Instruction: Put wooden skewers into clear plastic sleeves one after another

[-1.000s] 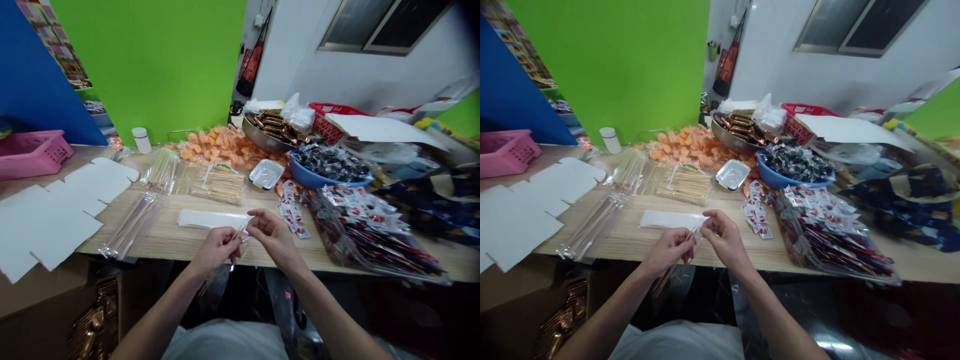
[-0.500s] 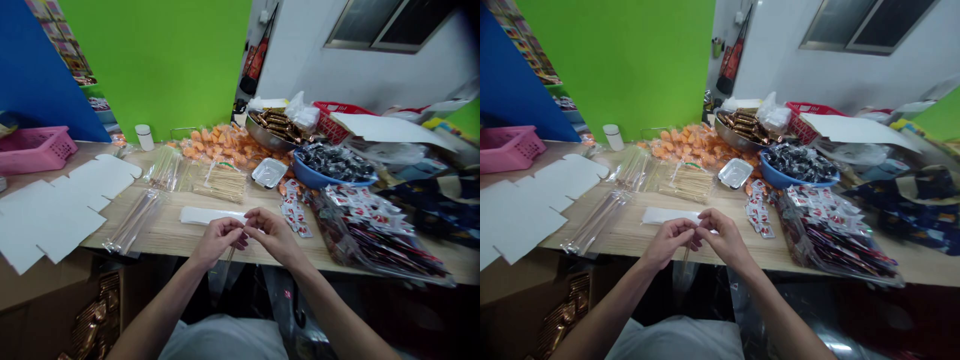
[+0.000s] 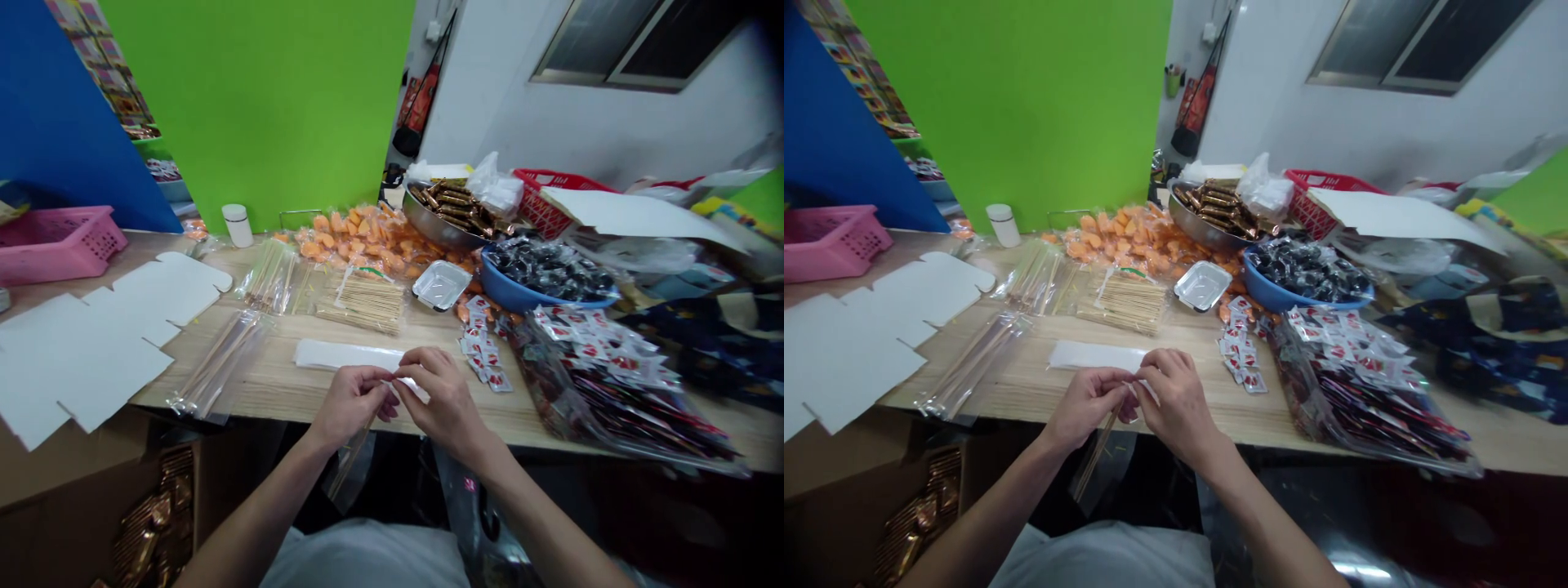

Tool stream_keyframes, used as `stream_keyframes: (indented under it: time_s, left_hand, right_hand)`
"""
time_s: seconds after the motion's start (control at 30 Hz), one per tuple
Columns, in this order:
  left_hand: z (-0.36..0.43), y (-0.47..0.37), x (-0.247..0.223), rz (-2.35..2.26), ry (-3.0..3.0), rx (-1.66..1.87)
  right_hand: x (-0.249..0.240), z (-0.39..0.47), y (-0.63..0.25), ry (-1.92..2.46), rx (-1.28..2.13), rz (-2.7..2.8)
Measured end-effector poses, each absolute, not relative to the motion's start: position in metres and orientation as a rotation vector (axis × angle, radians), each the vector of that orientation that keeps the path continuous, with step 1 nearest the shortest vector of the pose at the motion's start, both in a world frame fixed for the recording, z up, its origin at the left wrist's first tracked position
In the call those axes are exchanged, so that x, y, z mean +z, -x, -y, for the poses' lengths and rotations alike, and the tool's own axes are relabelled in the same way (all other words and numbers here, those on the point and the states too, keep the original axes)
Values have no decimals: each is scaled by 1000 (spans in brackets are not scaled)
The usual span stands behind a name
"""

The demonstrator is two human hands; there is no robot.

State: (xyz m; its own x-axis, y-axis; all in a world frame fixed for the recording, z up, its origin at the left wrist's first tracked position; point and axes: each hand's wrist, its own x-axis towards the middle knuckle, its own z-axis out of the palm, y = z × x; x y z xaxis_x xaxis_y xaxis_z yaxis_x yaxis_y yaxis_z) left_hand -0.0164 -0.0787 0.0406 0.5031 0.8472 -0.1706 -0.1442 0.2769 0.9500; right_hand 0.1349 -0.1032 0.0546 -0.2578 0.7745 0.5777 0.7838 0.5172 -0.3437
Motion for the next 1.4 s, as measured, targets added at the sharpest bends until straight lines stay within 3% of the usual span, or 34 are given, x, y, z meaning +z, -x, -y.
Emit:
stream_keyframes:
  time_s: [0.17, 0.4, 0.73, 0.93, 1.2, 1.4]
  left_hand:
    - [87, 15, 42, -841, -1345, 697]
    - [97, 9, 39, -877, -1371, 624]
    - [100, 9, 46, -806, -1592, 625]
    - [108, 32, 56, -884, -1926, 538]
    - [147, 117, 21, -1136, -1854, 180]
    - [182, 171, -17, -1425, -1127, 326]
  right_hand:
    - [47, 107, -135, 1316, -169, 2157]
    - [38, 131, -146, 1409, 177, 1848]
    - [47, 134, -139, 1356, -63, 2036]
    - [32, 140, -123, 1298, 237, 1988]
    - [-50, 170, -36, 1120, 962, 1831]
    - [-126, 151, 4, 1313, 921, 1956]
